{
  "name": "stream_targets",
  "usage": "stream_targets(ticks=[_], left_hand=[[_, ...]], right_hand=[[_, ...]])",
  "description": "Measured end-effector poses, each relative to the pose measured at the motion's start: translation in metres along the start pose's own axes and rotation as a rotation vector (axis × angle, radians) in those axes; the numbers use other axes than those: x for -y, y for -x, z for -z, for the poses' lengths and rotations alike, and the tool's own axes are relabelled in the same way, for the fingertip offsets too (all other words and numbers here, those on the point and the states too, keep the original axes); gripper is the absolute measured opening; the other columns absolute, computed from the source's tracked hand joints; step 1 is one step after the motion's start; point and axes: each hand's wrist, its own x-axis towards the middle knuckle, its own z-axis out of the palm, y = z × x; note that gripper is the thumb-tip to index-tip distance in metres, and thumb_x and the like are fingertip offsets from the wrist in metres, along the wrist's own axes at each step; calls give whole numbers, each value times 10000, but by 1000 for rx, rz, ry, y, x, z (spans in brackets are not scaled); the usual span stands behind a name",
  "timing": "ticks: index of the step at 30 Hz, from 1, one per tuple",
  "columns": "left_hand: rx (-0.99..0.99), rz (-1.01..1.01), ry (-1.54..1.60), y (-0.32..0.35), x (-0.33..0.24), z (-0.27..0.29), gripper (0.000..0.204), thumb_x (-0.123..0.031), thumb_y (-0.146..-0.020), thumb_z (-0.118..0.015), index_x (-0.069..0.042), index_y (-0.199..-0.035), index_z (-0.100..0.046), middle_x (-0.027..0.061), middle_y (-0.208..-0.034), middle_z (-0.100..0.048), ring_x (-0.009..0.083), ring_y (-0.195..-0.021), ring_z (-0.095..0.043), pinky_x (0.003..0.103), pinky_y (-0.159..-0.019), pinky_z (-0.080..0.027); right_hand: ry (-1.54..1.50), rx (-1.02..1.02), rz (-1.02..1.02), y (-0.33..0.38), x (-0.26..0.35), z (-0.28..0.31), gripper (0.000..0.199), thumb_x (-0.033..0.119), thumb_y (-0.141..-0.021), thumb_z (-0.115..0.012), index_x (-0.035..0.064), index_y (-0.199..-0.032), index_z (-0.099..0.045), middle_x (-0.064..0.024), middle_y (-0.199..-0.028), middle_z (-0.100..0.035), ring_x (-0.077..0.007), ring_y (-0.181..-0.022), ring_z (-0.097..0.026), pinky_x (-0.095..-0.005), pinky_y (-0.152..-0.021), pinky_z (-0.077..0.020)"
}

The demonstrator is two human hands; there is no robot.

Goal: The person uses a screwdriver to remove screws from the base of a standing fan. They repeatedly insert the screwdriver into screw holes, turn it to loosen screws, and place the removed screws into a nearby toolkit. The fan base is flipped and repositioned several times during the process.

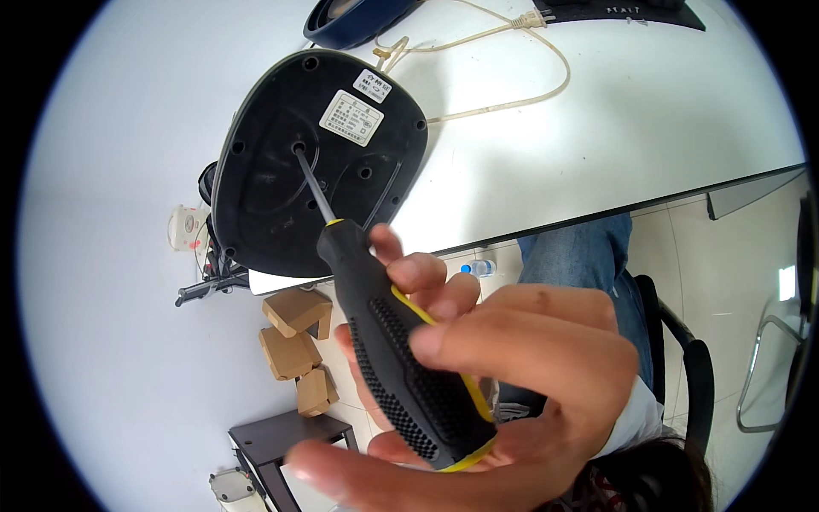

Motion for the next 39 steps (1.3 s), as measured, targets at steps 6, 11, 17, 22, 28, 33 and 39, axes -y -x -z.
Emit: stream_targets(ticks=[6, 11, 17, 22, 28, 33, 39], left_hand=[[-53, -8, 33, 2, 2, 4, 570, -358, -843, -615, -58, -1270, -385, 38, -1158, -524, 201, -962, -490, 337, -777, -485], [-32, -9, -16, 6, 7, -4, 575, -353, -847, -599, -68, -1289, -367, 48, -1191, -509, 215, -1014, -473, 360, -821, -469], [-23, -27, -40, 8, 7, -8, 582, -347, -851, -580, -79, -1311, -345, 59, -1230, -492, 233, -1076, -453, 389, -873, -450], [-5, -42, -57, 7, 9, 2, 589, -342, -855, -565, -89, -1330, -327, 69, -1262, -477, 248, -1127, -436, 412, -916, -434], [-177, -63, -229, 16, 7, -9, 735, -466, -793, -594, -112, -1369, -306, 101, -1265, -440, 289, -1152, -418, 419, -932, -404], [-96, -74, -68, 14, 9, -7, 693, -456, -807, -584, -97, -1340, -325, 101, -1241, -444, 260, -1121, -428, 410, -896, -416], [-19, -83, -71, 12, 12, 11, 655, -435, -817, -576, -87, -1317, -337, 96, -1243, -434, 241, -1122, -418, 405, -869, -423]], right_hand=[[-44, 127, -76, -3, 0, 18, 159, 83, -694, -753, 103, -834, -680, -37, -934, -669, -199, -892, -615, -276, -761, -581], [130, -19, 86, 5, 0, 8, 190, 69, -681, -762, 107, -846, -676, -17, -923, -672, -185, -889, -616, -274, -754, -587], [12, 348, -357, -10, 25, 25, 470, 61, -670, -789, 132, -1071, -554, -116, -933, -558, -185, -851, -571, -253, -662, -570], [6, 270, -588, -12, 27, 40, 435, 147, -686, -807, 102, -1038, -556, -111, -953, -545, -181, -778, -576, -253, -616, -437], [-39, 308, -68, -14, 0, 39, 237, 99, -675, -778, 129, -884, -669, -51, -1038, -628, -209, -939, -592, -251, -713, -570], [46, 285, -321, -1, 36, 30, 307, 106, -706, -778, 196, -974, -657, -78, -1077, -588, -204, -949, -567, -263, -693, -509], [209, 371, -563, -20, 40, 40, 360, 234, -697, -795, 151, -995, -610, -105, -972, -558, -157, -777, -578, -220, -531, -426]])
